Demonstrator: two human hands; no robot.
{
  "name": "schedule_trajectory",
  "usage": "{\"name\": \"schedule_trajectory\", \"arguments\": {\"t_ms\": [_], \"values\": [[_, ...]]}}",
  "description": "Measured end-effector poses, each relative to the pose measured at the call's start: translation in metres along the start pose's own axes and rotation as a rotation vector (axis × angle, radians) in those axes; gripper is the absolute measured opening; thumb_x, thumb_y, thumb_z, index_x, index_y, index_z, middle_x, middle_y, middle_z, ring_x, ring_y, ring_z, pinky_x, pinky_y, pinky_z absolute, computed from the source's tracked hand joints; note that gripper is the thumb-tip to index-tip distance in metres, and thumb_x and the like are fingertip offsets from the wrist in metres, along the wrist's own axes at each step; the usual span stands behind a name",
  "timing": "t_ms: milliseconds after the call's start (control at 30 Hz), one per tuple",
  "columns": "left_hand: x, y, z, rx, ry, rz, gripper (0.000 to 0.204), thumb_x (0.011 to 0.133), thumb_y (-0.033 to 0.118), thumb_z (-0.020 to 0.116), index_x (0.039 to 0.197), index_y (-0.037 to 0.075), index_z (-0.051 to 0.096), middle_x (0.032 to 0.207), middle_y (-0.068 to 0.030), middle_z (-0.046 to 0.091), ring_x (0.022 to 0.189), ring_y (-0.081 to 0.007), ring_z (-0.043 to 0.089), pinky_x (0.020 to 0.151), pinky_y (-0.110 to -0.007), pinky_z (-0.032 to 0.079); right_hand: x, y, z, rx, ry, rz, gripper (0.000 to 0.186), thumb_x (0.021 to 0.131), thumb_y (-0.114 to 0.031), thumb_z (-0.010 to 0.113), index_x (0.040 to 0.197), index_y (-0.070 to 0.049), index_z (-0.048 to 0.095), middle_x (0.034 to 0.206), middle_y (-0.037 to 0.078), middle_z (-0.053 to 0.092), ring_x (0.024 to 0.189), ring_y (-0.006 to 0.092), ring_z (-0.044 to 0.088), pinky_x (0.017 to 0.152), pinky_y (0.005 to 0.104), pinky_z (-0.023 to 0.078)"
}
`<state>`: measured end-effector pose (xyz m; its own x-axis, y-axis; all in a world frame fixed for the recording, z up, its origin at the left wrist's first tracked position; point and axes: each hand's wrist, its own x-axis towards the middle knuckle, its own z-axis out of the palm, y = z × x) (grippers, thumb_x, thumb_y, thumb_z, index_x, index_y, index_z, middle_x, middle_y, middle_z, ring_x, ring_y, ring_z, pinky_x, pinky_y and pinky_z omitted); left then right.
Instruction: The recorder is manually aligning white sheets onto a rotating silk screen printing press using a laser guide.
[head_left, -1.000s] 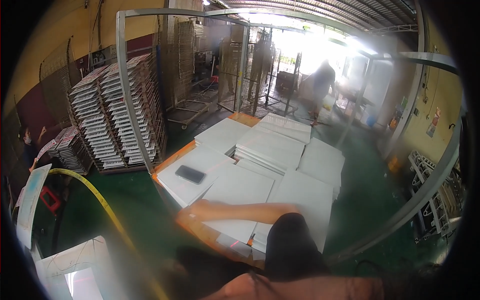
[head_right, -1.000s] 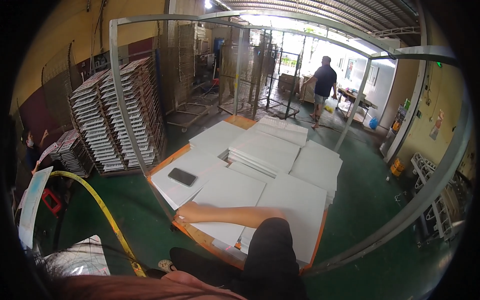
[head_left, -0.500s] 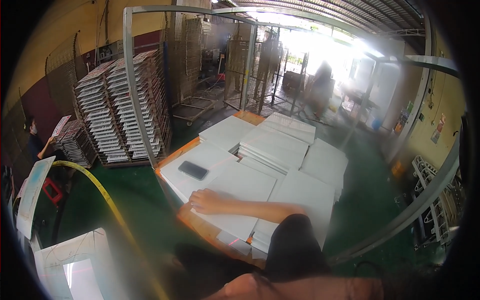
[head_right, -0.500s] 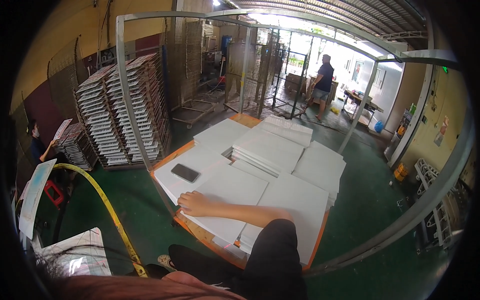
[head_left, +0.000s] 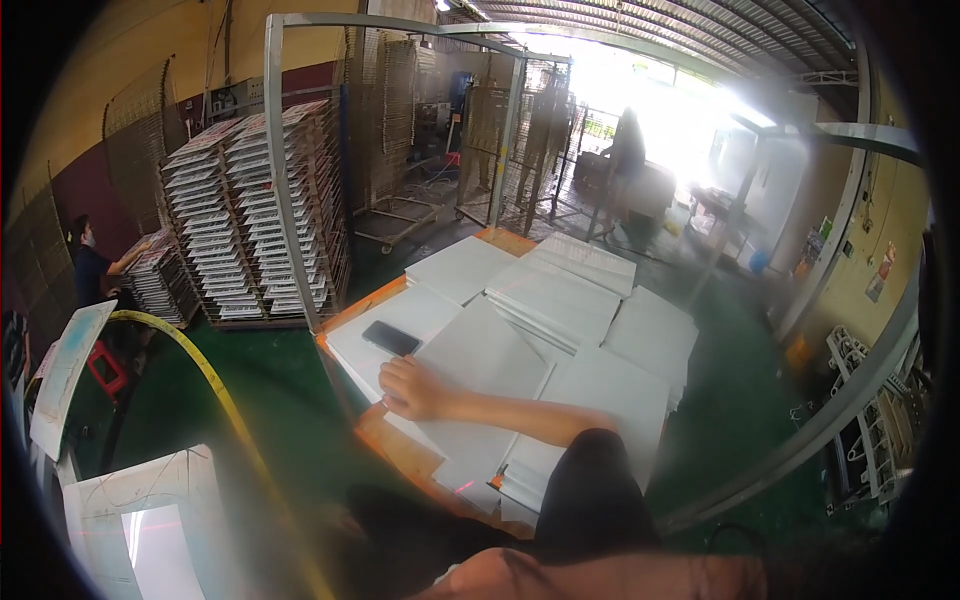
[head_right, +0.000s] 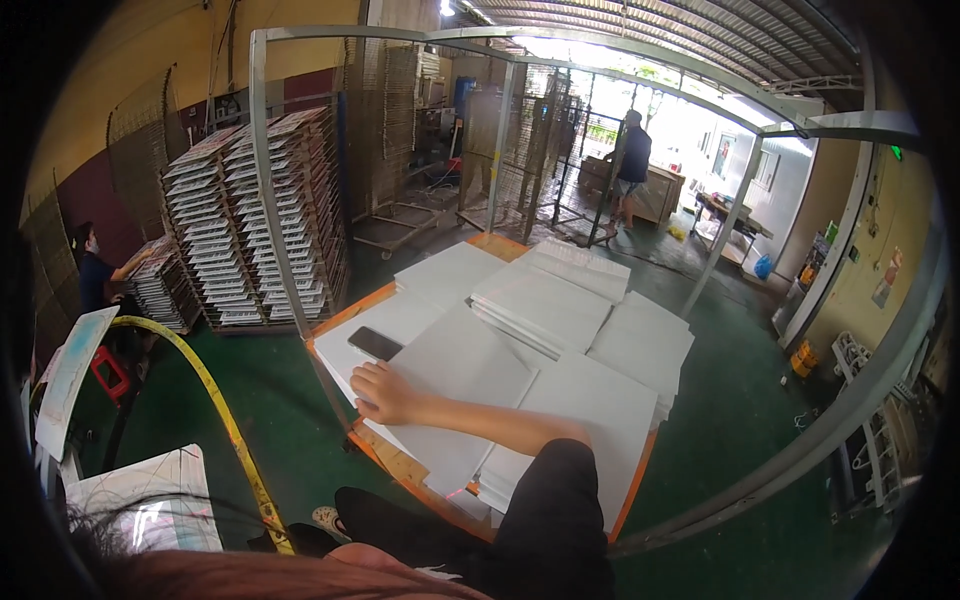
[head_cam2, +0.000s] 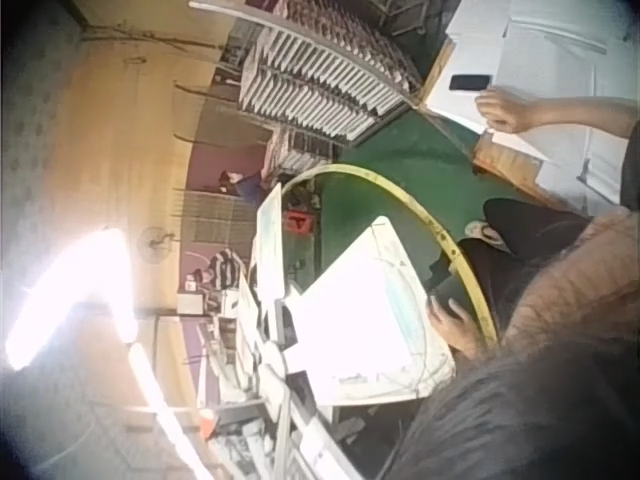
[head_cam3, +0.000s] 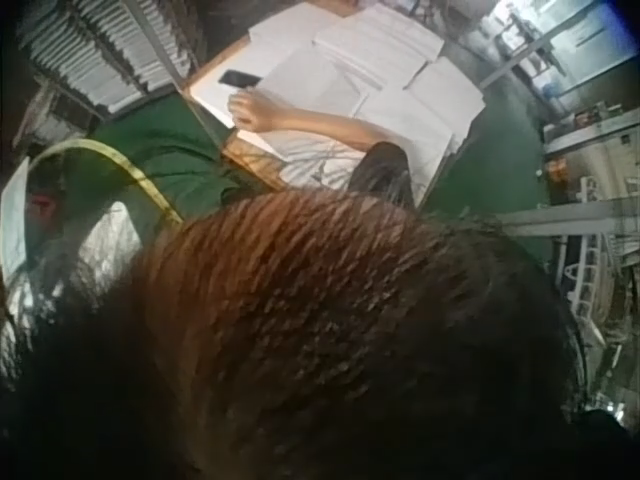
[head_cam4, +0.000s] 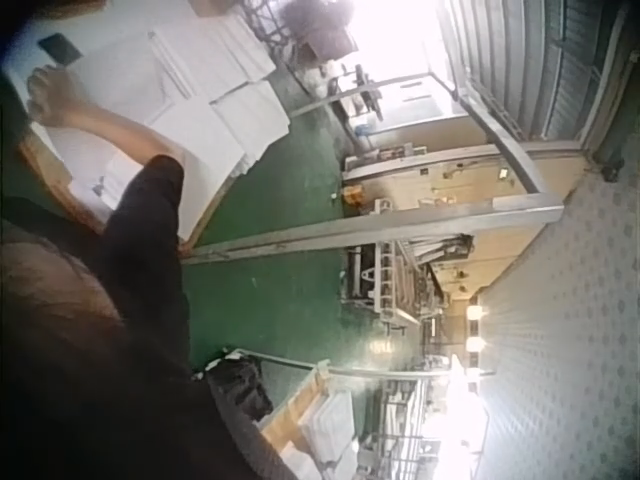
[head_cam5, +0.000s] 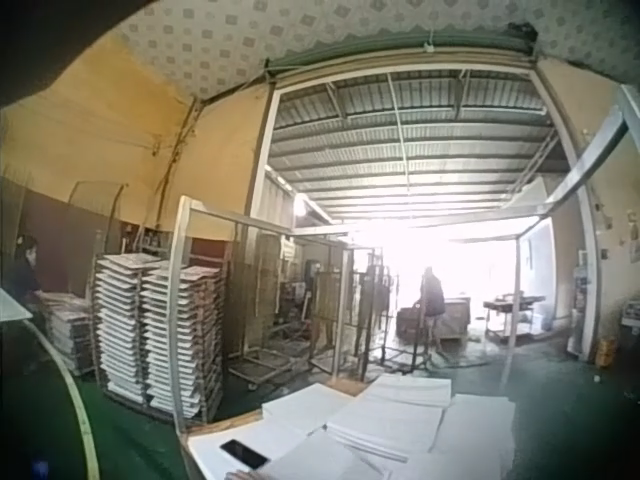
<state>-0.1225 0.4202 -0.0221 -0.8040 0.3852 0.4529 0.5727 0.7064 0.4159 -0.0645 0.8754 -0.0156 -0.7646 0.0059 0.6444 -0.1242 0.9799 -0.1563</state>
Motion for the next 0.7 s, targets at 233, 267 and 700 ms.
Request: {"name": "schedule_trajectory", "arguments": {"t_ms": [233, 267, 700], "values": [[0.026, 0.073, 0.058, -0.480, -0.169, 0.236, 0.046, 0.088, 0.014, 0.062, 0.128, -0.002, 0.048, 0.128, -0.0209, 0.051, 0.119, -0.0355, 0.049, 0.099, -0.040, 0.039, 0.065, -0.111, -0.026, -0.008, 0.278, -0.318, 0.017, 0.071, -0.015, 0.058, 0.080, -0.006, 0.047, 0.082, 0.011, 0.045, 0.074, 0.0264, 0.045, 0.066, 0.0383, 0.033], [0.028, 0.086, 0.065, -0.642, -0.207, 0.280, 0.046, 0.088, 0.014, 0.062, 0.128, -0.003, 0.048, 0.127, -0.0209, 0.052, 0.118, -0.0345, 0.050, 0.098, -0.039, 0.039, 0.071, -0.128, -0.025, 0.005, 0.281, -0.357, 0.017, 0.070, -0.015, 0.059, 0.079, -0.006, 0.047, 0.082, 0.011, 0.045, 0.073, 0.0260, 0.044, 0.066, 0.0378, 0.033], [-0.030, 0.090, 0.086, -0.883, 0.072, -0.503, 0.026, 0.094, 0.014, 0.053, 0.105, -0.008, 0.059, 0.099, -0.0195, 0.062, 0.092, -0.0264, 0.057, 0.078, -0.038, 0.046, 0.084, -0.230, 0.028, 0.301, 0.104, -0.523, 0.040, 0.078, -0.028, 0.063, 0.113, -0.008, 0.056, 0.114, 0.010, 0.055, 0.107, 0.0266, 0.051, 0.096, 0.0463, 0.034]]}}
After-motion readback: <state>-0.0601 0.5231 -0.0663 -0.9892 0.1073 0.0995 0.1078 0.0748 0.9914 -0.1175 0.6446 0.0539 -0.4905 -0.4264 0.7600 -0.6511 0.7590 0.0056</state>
